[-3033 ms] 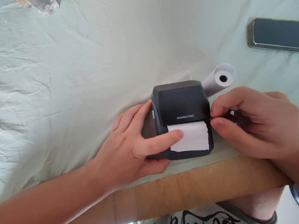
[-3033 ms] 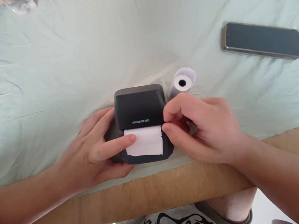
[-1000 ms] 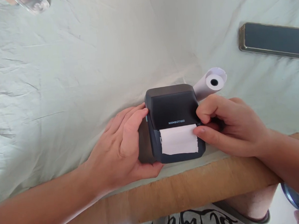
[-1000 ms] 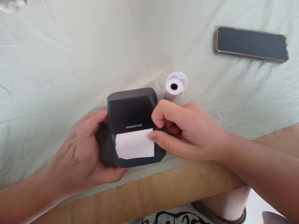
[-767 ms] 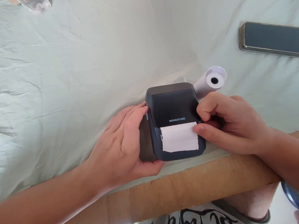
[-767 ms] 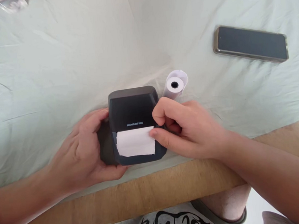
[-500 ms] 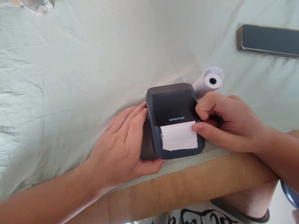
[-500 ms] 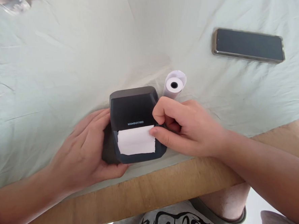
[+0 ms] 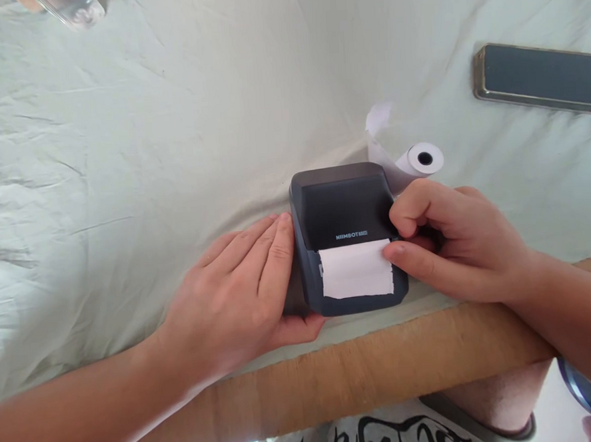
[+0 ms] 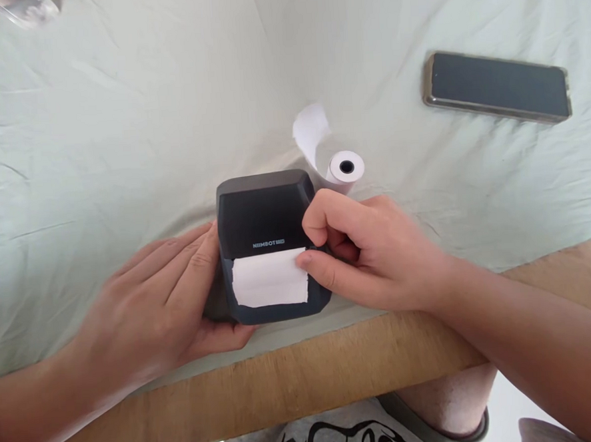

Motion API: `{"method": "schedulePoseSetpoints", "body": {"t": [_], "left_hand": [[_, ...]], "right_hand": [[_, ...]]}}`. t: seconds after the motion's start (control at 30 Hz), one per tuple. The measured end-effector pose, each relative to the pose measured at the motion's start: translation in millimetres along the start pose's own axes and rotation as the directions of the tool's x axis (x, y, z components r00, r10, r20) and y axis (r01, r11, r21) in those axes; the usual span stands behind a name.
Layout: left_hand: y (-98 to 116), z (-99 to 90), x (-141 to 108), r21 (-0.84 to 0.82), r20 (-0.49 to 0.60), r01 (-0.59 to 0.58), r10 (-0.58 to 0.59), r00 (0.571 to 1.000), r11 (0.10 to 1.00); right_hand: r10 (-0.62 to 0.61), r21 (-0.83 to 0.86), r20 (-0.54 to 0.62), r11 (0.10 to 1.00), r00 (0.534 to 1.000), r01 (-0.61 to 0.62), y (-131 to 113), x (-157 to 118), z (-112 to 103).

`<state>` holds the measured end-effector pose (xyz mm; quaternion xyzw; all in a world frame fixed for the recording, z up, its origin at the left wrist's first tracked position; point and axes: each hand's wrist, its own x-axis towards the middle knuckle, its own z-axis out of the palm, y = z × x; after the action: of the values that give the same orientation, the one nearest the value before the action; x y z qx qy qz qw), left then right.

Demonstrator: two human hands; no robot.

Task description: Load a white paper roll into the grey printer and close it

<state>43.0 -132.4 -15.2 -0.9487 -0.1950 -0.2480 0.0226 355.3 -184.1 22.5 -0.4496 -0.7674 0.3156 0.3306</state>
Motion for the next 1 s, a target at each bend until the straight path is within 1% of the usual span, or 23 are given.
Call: {"method": "schedulePoseSetpoints", "body": {"t": [0.1, 0.13, 0.17, 0.27, 0.33, 0.37, 0.47, 0.53, 0.6, 0.7, 0.77, 0.87, 0.9, 1.0], "left_hand": [[-4, -6.0, 3, 0.052, -0.011, -0.019, 0.019, 1.0, 0.998], [-5, -8.9, 5, 0.056, 0.031, -0.021, 0.02, 0.999, 0.998], [-7, -11.8, 7, 0.052, 0.093, -0.049, 0.044, 0.995, 0.997], [-9, -18.5, 14, 0.071, 0.135, -0.095, 0.085, 0.987, 0.993], [-9, -19.5, 17, 0.072, 0.118, -0.11, 0.101, 0.988, 0.991], [-8, -19.1, 18, 0.07, 0.109, -0.12, 0.112, 0.988, 0.99], [-7, -16.4, 20, 0.061, 0.081, -0.103, 0.098, 0.992, 0.993], [-7, -14.8, 18, 0.037, 0.079, -0.078, 0.075, 0.994, 0.996], [-9, -13.1, 15, 0.017, 0.076, -0.065, 0.063, 0.995, 0.998], [-9, -9.1, 10, -0.003, 0.073, -0.049, 0.049, 0.996, 0.999], [-7, -5.8, 7, -0.014, 0.042, -0.023, 0.023, 0.999, 1.0], [-2, -3.0, 6, 0.021, -0.056, 0.0, 0.001, 0.998, 1.0], [-1, -3.1, 6, 0.02, -0.035, -0.03, 0.031, 0.999, 0.999], [-1, -5.1, 8, -0.015, -0.01, -0.056, 0.056, 0.998, 0.998]], "right_hand": [[-0.005, -0.02, -0.01, 1.0, 1.0, 0.005, 0, 0, 2], [-0.008, -0.019, -0.021, 1.0, 1.0, 0.007, -1, 0, 2], [-0.01, -0.014, -0.029, 1.0, 1.0, 0.01, -1, 0, 2], [0.025, -0.003, -0.017, 1.0, 1.0, -0.025, -1, 1, 2], [0.061, -0.013, 0.003, 0.998, 0.998, -0.061, -1, 0, 4], [0.058, -0.015, -0.023, 0.998, 0.998, -0.058, 0, -1, 5], [-0.014, -0.009, -0.109, 1.0, 0.994, 0.013, 3, -3, 9], [-0.021, -0.001, -0.095, 1.0, 0.995, 0.021, 5, -4, 9], [0.042, 0.032, -0.057, 0.999, 0.997, -0.04, 7, -5, 8], [0.158, 0.131, -0.047, 0.98, 0.986, -0.15, 9, -6, 5], [0.197, 0.168, -0.019, 0.967, 0.98, -0.191, 10, -7, 4], [0.195, 0.131, -0.014, 0.973, 0.981, -0.192, 12, -8, 3], [0.186, 0.108, -0.02, 0.977, 0.982, -0.183, 13, -9, 3], [0.172, 0.062, -0.024, 0.983, 0.985, -0.17, 15, -11, 3]]}}
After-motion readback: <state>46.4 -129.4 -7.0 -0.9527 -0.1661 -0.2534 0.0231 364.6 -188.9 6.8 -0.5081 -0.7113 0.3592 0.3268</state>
